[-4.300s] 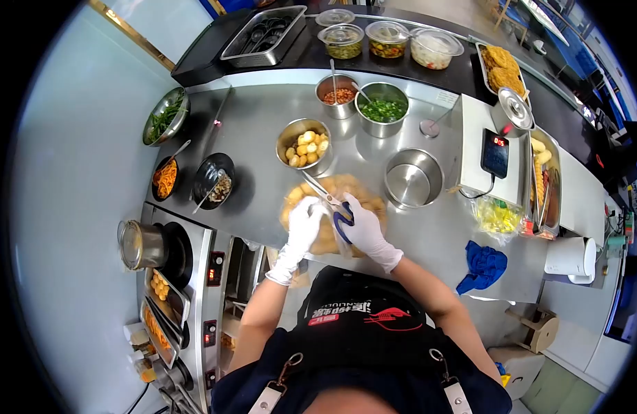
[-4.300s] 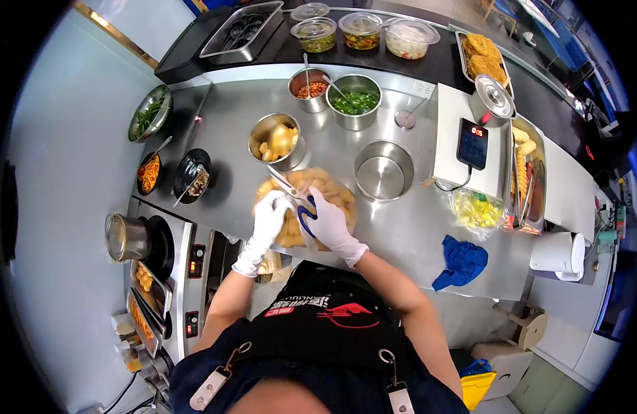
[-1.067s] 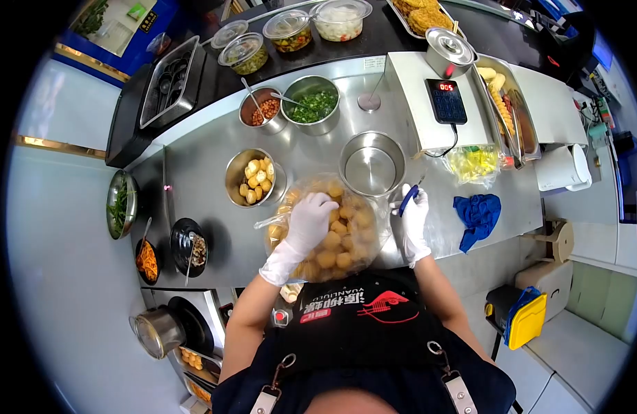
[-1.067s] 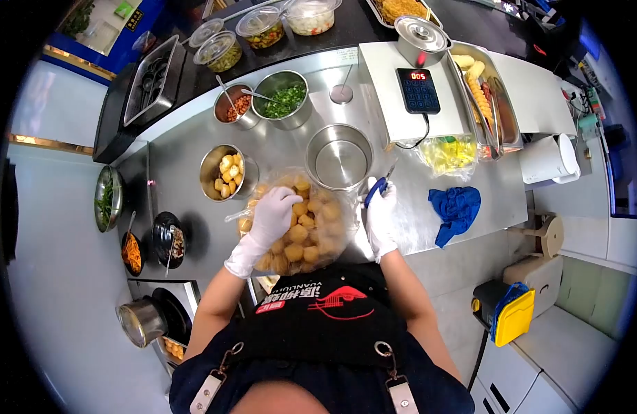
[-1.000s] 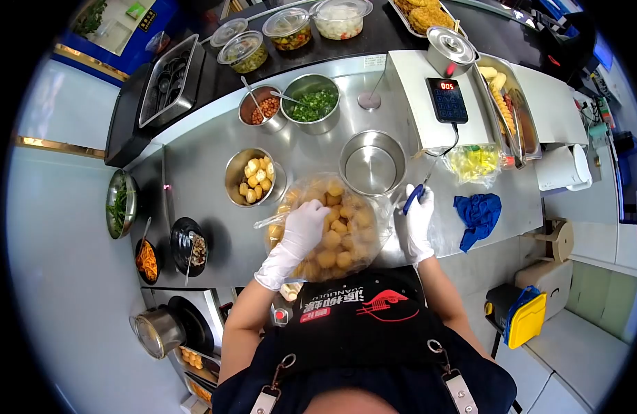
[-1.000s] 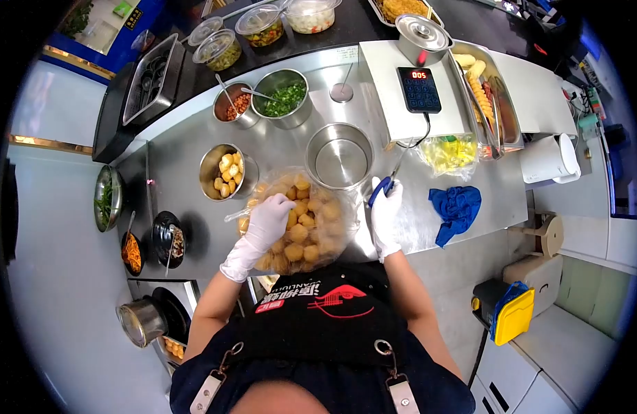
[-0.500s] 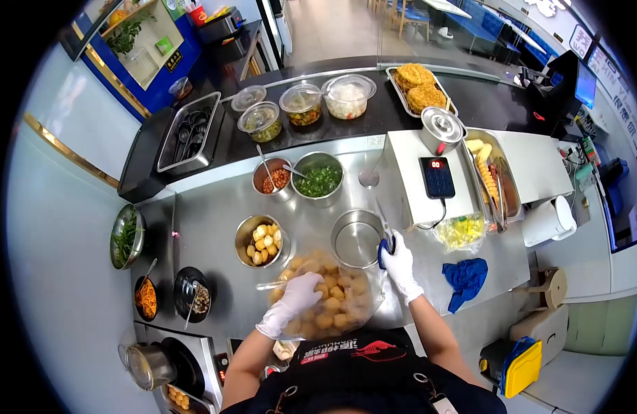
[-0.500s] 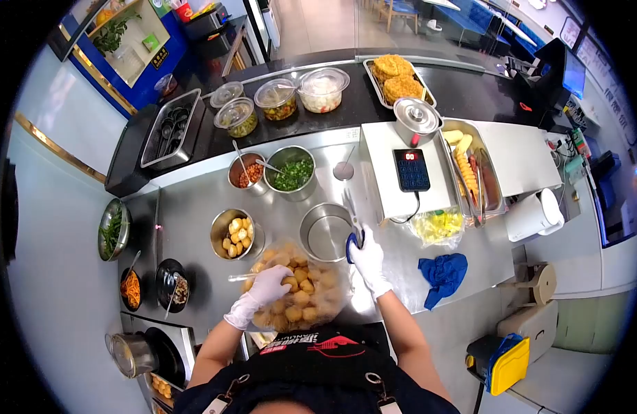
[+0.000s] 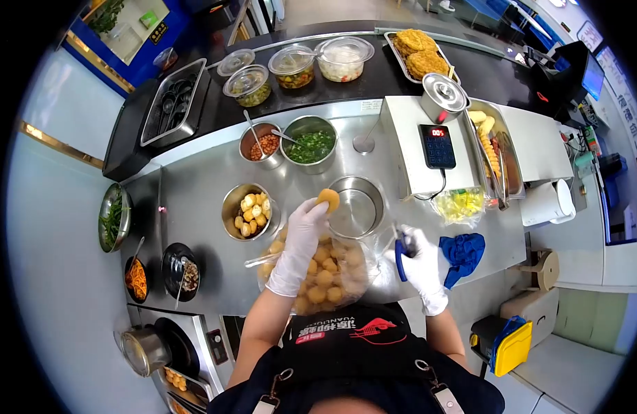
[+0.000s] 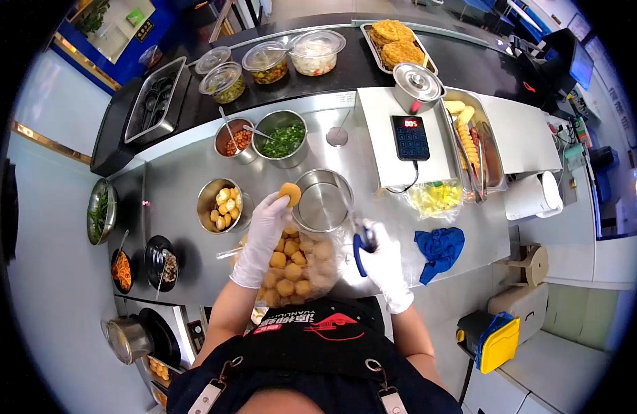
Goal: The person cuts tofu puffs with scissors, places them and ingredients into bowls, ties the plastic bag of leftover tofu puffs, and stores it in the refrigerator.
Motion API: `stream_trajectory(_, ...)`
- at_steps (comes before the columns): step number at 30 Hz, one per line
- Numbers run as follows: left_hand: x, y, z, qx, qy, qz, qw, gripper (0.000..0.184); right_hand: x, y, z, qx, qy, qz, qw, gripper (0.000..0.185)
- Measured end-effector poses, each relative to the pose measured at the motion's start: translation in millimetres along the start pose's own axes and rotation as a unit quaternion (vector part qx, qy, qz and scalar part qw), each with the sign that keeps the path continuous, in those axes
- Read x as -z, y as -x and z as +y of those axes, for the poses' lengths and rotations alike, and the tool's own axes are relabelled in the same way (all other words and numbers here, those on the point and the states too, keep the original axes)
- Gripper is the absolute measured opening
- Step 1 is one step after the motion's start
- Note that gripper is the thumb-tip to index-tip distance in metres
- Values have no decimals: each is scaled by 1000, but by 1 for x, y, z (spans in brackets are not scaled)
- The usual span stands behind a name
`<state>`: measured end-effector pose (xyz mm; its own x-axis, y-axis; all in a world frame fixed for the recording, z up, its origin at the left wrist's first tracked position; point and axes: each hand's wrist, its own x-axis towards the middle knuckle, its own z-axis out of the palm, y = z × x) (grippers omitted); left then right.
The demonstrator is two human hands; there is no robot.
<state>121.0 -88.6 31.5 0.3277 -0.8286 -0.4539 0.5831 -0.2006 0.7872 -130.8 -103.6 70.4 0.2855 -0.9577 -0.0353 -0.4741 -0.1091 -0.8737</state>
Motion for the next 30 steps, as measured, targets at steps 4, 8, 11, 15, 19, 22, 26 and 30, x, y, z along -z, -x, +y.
stream_trajectory(4, -16, 0, -1, -10, 38, 7, 999, 29, -46, 17, 24, -166, -370, -114, 907, 44)
stream_trajectory(8, -28, 9, 3, -13, -13, 34, 999, 25, -86, 33, 45, -132, -312, -164, 926, 54)
stream_trajectory(11, -25, 5, -12, -56, -46, 49, 996, 18, -96, 31, 47, -97, -268, -182, 941, 55)
stream_trajectory(15, -24, 3, -23, -77, -47, 56, 994, 13, -98, 23, 34, -103, -286, -172, 937, 53)
stream_trajectory(19, -23, 9, -23, -58, -84, 38, 994, 12, -93, 14, 25, -132, -273, -182, 935, 52)
stream_trajectory(22, -19, 9, -19, -43, -120, 22, 992, 12, -97, 12, 30, -161, -292, -184, 925, 51)
stream_trajectory(26, -14, 3, -22, -36, -146, -17, 988, 13, -100, 11, 37, -168, -302, -186, 920, 49)
stream_trajectory(30, -12, -4, -21, -10, -173, -40, 984, 14, -95, 12, 32, -206, -337, -165, 904, 35)
